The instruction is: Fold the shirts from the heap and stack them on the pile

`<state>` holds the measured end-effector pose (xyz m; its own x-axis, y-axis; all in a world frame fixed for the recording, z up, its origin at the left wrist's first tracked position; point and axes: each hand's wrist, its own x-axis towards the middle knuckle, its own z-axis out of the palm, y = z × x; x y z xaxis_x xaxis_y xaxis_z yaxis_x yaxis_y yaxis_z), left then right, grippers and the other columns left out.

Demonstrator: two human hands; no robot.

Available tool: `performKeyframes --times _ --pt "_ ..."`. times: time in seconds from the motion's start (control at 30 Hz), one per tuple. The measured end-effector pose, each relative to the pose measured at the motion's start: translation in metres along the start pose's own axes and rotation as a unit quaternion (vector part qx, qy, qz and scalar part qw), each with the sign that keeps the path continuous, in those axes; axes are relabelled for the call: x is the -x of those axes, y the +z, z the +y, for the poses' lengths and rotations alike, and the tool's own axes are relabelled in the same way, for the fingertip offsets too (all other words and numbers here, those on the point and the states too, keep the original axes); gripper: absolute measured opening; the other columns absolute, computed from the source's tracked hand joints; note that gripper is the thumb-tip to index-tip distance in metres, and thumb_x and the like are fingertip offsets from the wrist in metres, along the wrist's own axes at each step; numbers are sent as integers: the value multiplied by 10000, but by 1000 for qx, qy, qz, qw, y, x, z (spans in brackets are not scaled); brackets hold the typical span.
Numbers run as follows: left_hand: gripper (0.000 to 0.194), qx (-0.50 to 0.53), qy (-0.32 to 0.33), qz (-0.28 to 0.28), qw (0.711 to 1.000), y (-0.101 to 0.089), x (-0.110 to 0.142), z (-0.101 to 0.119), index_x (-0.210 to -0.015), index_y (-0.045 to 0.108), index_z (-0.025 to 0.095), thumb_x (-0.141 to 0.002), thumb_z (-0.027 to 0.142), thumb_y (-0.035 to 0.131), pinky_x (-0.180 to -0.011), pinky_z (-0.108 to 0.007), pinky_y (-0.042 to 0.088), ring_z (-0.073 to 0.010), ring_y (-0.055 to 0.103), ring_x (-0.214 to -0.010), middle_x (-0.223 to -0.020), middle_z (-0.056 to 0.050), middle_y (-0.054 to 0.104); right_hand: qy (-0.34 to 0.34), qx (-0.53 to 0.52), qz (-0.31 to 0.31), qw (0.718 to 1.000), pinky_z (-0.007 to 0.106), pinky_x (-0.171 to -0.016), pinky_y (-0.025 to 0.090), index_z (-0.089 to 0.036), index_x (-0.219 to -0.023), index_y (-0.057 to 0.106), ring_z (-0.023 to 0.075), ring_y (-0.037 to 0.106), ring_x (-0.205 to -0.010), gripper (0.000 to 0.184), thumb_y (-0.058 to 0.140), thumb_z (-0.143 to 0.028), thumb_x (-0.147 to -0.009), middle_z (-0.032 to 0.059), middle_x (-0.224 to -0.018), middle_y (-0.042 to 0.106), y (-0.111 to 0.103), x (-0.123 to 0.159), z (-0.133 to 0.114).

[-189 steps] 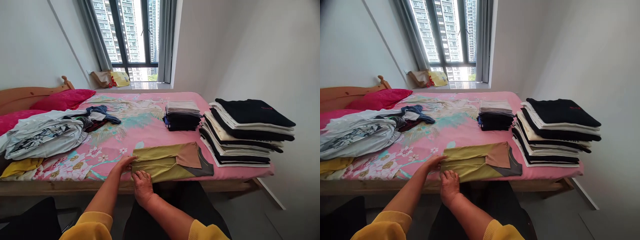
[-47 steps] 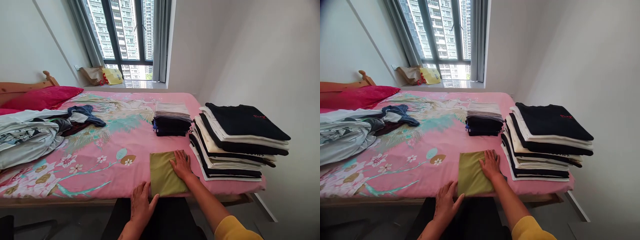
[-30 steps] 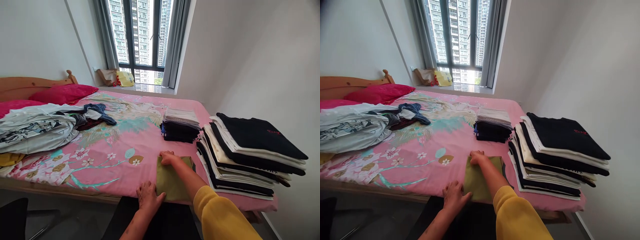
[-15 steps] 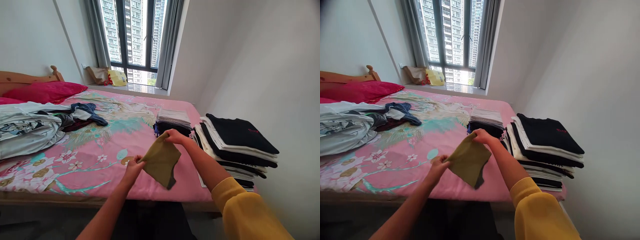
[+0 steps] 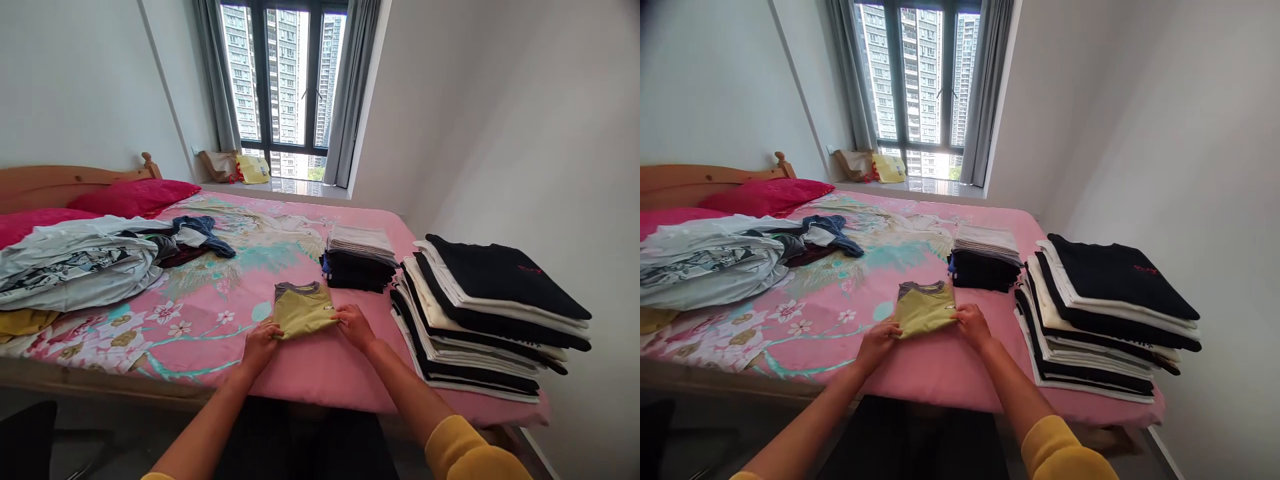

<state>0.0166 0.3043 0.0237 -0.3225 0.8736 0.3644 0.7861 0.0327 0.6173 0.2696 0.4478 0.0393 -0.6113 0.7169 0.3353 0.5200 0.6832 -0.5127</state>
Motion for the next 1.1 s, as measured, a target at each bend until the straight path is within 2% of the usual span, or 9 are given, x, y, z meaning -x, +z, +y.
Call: performKeyframes --times 0.17,0.27,0.37,0.5,0.6,0.73,0.87,0.97,1.1 --pt "287 -31 19 -4 999 10 46 -20 -793 720 260 -695 100 503 -1036 -397 397 -191 512 -1185 -1154 -17 649 24 -30 51 998 368 -935 425 -251 -971 706 200 517 -1051 377 505 -46 -726 67 -1071 604 43 60 13" --pt "294 -37 57 -3 998 1 69 -19 -812 729 266 -721 106 500 -1044 -424 391 -211 462 -1234 -1231 -25 597 -9 -53 72 996 394 -943 425 -260 -961 701 206 513 -1058 372 494 -60 -725 65 -1056 596 41 90 3" --pt "328 -44 87 -29 995 -9 104 -18 -847 731 289 -748 97 483 -1029 -433 409 -217 452 -1245 -1263 -18 574 -38 -53 36 997 426 -935 432 -306 -968 685 215 522 -1053 365 502 -88 -740 48 -1036 596 35 122 -10" --pt "361 -51 64 -49 995 -23 137 -17 -943 715 303 -752 110 477 -1025 -426 420 -233 465 -1240 -1285 -16 563 -31 -70 25 997 447 -928 444 -335 -989 655 229 533 -1056 326 474 -135 -807 58 -1049 595 25 149 -22" --pt "357 -30 49 -30 998 -29 129 -10 -987 696 260 -787 124 434 -1017 -389 437 -214 494 -1215 -1251 -32 590 -15 -90 50 995 421 -932 453 -300 -1020 632 218 537 -1059 276 437 -181 -865 73 -1050 601 18 139 -34" --pt "420 -40 58 -34 997 -17 81 7 -1088 657 249 -817 107 370 -1051 -389 398 -186 477 -1234 -1257 -27 593 -7 -64 62 996 391 -996 411 -252 -1062 607 194 517 -1099 269 420 -189 -880 63 -1100 612 23 97 -61" --pt "450 -150 6 -78 986 10 49 18 -1280 531 207 -844 229 421 -1085 -478 291 -244 339 -1336 -1415 -73 441 -9 3 -10 1000 381 -1059 331 -212 -1119 591 196 453 -1200 282 465 -219 -866 63 -1213 581 45 65 -73" --pt "560 -225 -53 -106 967 24 54 12 -1377 410 178 -852 373 437 -1105 -532 167 -272 256 -1372 -1481 -96 317 58 64 -31 996 395 -1062 299 -183 -1159 580 224 427 -1230 321 494 -255 -858 89 -1279 541 58 61 -58" --pt "609 -262 -54 -86 960 31 71 1 -1415 341 161 -867 424 387 -1121 -510 65 -252 213 -1389 -1502 -92 260 116 79 6 990 352 -1004 339 -195 -1077 619 211 468 -1165 258 477 -246 -867 85 -1214 574 58 55 -42"
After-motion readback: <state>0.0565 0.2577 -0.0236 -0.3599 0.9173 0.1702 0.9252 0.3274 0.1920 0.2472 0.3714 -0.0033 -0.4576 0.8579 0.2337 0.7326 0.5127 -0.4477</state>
